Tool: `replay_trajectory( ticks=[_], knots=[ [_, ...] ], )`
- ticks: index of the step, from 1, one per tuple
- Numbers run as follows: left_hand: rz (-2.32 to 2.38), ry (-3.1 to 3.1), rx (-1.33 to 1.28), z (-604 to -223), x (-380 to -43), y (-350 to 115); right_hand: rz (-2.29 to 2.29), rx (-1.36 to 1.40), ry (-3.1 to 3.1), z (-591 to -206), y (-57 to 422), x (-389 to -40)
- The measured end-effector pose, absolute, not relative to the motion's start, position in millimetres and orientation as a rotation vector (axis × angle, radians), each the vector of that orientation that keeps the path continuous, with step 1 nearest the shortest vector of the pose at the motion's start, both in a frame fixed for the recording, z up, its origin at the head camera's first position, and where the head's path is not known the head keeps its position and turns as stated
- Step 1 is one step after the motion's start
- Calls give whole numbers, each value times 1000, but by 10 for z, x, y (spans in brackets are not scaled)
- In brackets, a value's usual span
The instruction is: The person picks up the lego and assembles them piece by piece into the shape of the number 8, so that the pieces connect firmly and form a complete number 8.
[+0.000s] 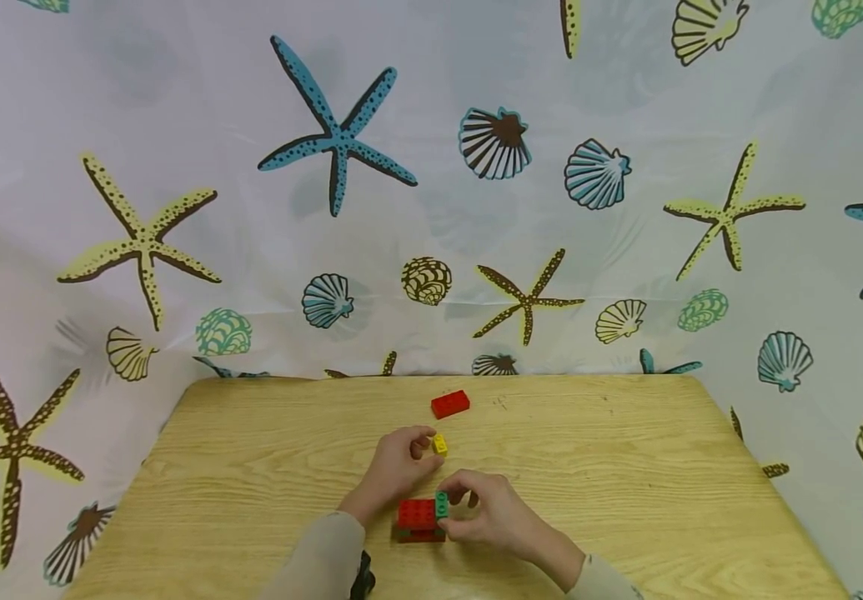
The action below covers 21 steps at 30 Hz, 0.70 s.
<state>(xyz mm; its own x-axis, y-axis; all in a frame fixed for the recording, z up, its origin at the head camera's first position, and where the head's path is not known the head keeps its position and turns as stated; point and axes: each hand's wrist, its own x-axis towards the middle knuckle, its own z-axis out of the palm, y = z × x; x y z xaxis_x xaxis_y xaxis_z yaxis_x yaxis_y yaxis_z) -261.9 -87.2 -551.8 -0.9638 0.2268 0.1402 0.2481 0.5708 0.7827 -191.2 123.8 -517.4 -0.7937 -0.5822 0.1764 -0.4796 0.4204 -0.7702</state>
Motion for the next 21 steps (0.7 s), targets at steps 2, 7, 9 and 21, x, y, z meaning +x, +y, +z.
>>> replay_trajectory(
  ticks=[2,7,9,21],
  knots=[
    [-1371,-2761,-410,-5533,-2623,-861,-1319,-949,2547,-5171,1237,-1909],
    [-1360,-2753,-406,-5572,-2644,-845,-1313,-935,2545,-5161,1246,-1903],
    [-1351,-2747,-415,-5584,-2652,-841,-1310,-932,2549,-5162,1248,-1904],
    [-1283,-2753,-430,-5598,-2650,-819,-1298,-915,2543,-5176,1244,-1919]
  ],
)
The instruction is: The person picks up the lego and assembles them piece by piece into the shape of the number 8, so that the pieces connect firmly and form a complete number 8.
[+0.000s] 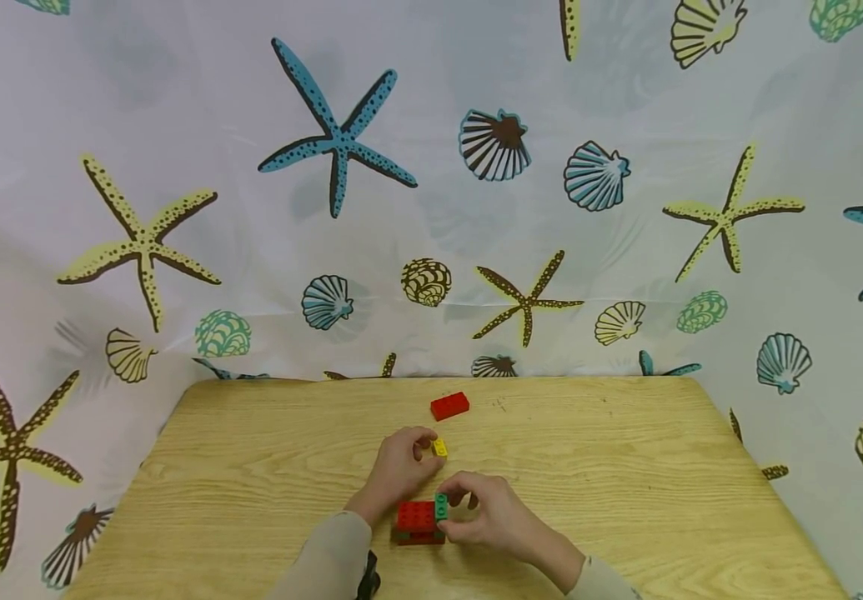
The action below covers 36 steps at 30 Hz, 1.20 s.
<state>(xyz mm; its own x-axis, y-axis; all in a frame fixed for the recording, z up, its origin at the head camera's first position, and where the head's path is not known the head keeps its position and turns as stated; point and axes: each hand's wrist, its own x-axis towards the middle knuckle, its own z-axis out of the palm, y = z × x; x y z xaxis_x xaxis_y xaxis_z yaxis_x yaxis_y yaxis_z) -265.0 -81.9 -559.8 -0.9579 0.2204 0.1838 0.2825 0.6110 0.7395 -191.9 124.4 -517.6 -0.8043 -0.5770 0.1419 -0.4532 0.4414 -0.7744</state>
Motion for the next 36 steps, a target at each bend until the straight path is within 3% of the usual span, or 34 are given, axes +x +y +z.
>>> replay_trajectory(
  ticks=[17,36],
  knots=[
    [-1387,-2795,-330,-5496,-2593,-938,-1304,-893,2530,-5177,1243,-1916],
    [-1491,-2729,-427,-5358,-2393,-1163,-1294,-901,2536,-5163,1246,-1910]
  ],
)
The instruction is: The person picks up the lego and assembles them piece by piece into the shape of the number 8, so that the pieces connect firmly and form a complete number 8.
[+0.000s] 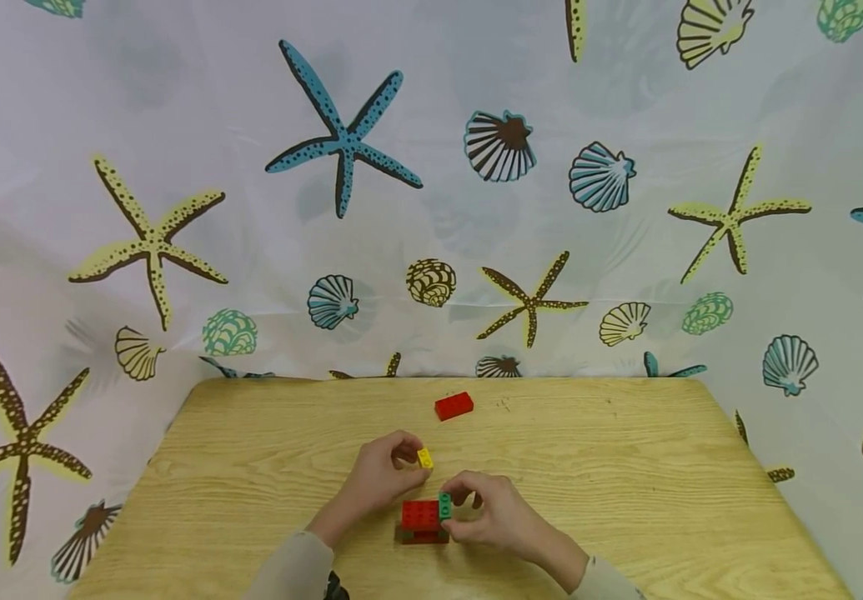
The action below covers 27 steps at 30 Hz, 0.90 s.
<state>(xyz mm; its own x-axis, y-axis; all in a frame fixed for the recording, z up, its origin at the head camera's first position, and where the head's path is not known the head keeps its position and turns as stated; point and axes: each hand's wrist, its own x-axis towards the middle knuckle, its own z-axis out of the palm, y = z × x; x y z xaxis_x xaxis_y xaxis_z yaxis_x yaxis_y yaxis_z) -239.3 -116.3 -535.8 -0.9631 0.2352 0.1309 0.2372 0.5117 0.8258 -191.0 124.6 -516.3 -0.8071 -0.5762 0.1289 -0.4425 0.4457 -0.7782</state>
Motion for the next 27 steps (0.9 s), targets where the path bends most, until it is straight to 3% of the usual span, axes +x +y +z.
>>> replay_trajectory(
  ticks=[27],
  knots=[
    [-1634,-2692,-679,-5192,-2016,-1346,-1295,-938,2547,-5163,1246,-1900]
  ],
)
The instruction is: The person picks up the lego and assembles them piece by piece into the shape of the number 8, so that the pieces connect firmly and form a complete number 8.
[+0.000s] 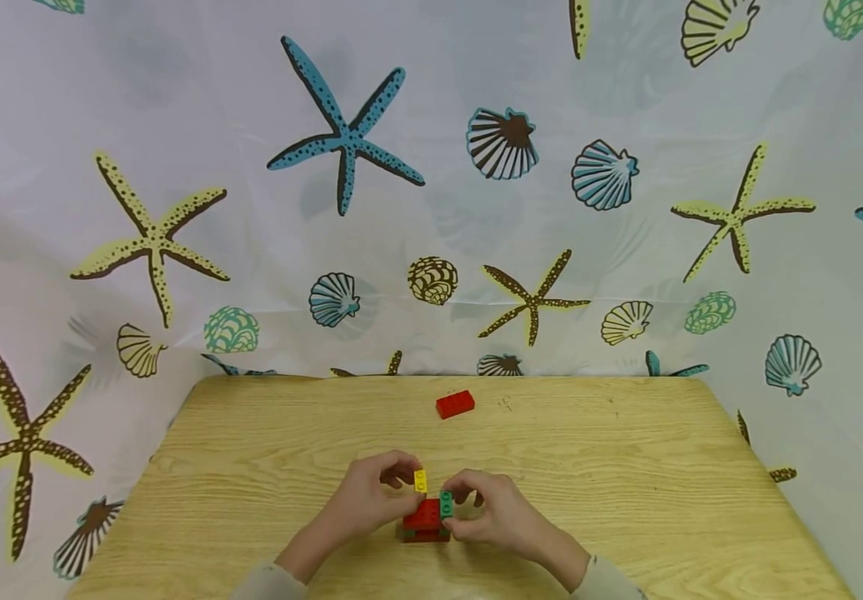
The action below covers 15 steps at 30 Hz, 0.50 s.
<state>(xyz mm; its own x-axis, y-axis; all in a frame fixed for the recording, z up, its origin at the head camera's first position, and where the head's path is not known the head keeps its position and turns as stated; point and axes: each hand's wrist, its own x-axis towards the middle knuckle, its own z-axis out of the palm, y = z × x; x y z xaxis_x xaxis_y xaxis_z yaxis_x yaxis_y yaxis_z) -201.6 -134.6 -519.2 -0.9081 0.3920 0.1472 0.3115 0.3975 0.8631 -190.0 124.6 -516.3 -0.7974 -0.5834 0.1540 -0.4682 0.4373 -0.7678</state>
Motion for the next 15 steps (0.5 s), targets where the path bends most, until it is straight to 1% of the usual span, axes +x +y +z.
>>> replay_trajectory(
  ticks=[5,15],
  knots=[
    [1548,2574,610,-5170,-1950,-1393,-1298,-935,2536,-5163,1235,-1897],
    [1513,2568,666,-5151,-1889,-1445,-1285,-925,2590,-5174,1217,-1917]
  ],
)
